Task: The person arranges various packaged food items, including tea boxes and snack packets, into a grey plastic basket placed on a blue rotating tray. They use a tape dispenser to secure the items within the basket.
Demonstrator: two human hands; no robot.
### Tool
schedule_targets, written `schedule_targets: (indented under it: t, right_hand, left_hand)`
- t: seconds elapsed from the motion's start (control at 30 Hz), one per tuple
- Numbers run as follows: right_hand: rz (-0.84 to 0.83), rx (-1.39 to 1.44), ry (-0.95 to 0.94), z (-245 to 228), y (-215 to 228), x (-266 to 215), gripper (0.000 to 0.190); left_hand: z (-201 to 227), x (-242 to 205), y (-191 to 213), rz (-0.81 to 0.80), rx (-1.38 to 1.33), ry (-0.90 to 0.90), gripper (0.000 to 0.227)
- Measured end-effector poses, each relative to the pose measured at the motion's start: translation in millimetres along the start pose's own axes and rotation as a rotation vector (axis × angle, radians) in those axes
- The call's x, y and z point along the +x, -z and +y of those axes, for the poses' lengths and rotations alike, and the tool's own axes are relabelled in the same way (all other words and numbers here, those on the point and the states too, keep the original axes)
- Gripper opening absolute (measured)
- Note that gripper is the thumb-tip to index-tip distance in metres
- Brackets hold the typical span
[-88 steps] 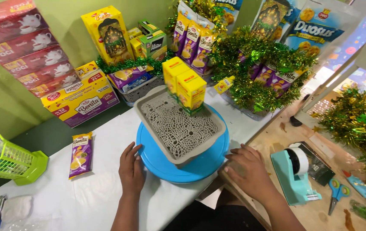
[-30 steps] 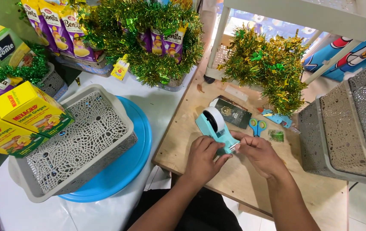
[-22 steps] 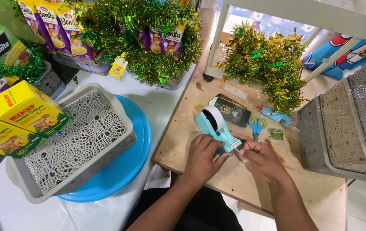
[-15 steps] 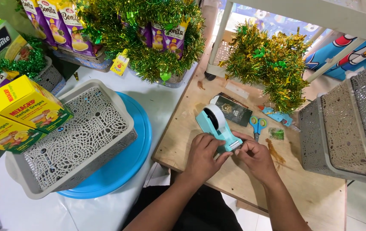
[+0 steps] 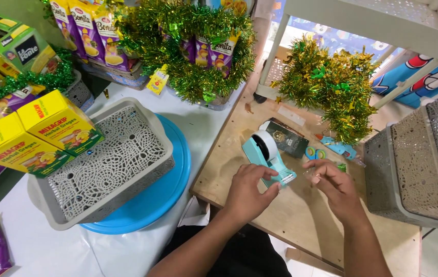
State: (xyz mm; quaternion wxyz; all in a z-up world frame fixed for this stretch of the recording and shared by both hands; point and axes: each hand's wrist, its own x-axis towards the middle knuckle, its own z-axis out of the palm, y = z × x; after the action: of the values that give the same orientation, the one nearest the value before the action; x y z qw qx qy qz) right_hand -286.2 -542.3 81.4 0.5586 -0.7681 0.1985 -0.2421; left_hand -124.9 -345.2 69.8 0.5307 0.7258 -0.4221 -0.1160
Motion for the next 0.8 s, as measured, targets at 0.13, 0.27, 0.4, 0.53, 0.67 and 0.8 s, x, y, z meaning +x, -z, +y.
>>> schedule_targets:
  t: [0.13, 0.27, 0.4, 0.53, 0.67, 0.8]
  right_hand:
    - [-0.225, -0.110, 0.286, -59, -24, 26, 0.021]
    - [-0.408, -0.182, 0.419, -109, -71, 44, 0.017]
    - [-0.519, -0.226, 0.463, -151, -114, 56, 0.013]
    - [-0.627, -0.081, 0.373, -166, -151, 74, 0.014]
    - [-0.659, 0.361, 0.214, -166, -199, 81, 0.053]
    - [-0.694, 0.476, 0.241, -192, -253, 81, 0.066]
  left_hand:
    - [48, 12, 50, -0.108, -0.298, 0.142, 0.027]
    - [77, 12, 104, -0.083, -0.356, 0.168, 0.024]
    - [55, -1, 131, -0.006, -0.368, 0.171, 0.014]
    - [55, -21, 176, 0.232, -0.249, 0.079, 0.011]
    - [68, -44, 230, 0.419, -0.190, 0.084, 0.013]
    - [77, -61, 277, 0.506, -0.183, 0.039, 0.020]
